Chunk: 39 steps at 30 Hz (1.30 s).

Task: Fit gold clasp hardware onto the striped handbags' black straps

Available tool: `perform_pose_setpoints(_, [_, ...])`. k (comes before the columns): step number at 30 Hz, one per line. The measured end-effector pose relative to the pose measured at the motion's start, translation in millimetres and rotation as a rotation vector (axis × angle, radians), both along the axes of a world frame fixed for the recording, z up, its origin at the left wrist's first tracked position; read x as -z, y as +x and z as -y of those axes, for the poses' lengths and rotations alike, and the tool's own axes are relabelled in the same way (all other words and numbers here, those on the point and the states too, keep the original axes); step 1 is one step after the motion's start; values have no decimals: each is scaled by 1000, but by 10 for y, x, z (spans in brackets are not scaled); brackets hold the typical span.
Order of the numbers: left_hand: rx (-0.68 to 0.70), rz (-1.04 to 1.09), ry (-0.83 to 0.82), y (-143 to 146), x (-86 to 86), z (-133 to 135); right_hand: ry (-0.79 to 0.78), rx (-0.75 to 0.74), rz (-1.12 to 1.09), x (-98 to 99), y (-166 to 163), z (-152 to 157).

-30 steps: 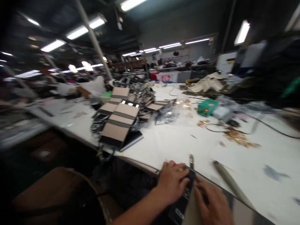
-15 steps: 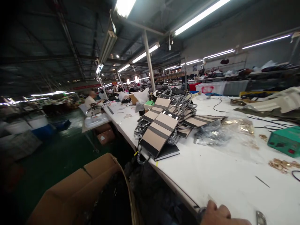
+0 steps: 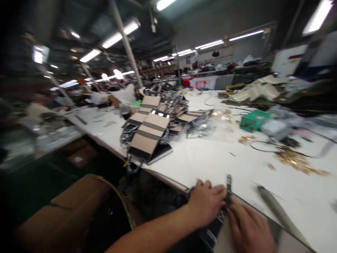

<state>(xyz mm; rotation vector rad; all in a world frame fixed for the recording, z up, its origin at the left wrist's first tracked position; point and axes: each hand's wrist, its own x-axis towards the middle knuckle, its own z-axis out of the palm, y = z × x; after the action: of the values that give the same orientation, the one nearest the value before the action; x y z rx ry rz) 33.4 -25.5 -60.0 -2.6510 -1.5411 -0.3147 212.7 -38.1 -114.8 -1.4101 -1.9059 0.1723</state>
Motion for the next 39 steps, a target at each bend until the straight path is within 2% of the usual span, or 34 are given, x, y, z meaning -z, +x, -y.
perform_pose_setpoints(2, [-27, 30, -75, 5, -68, -54, 27, -27, 43, -61, 28, 23])
perform_pose_setpoints(6, [7, 87, -103, 0, -25, -198, 24, -17, 107, -153, -8, -47])
perform_pose_setpoints(14, [53, 80, -77, 14, -66, -156, 22, -35, 103, -226, -52, -28])
perform_pose_setpoints(17, [37, 140, -93, 2, -73, -166, -4, -21, 35, -246, -42, -50])
perform_pose_setpoints(20, [12, 237, -96, -22, -52, -168, -89, 15, -159, -321, -3, -71])
perform_pose_setpoints(24, [-17, 313, -103, -41, -13, -171, -214, 95, -435, -527, 60, -129])
perform_pose_setpoints(27, [-31, 325, -117, -41, 2, -188, -379, 117, -555, -644, 64, -217])
perform_pose_setpoints(30, [-36, 335, -127, -40, 12, -207, -548, 94, -649, -642, 22, -305])
perform_pose_setpoints(35, [-35, 356, -137, -52, 42, -225, -651, 123, -621, -588, -57, -388])
perform_pose_setpoints(39, [-32, 370, -143, -65, 72, -234, -654, 161, -419, -651, -94, -409])
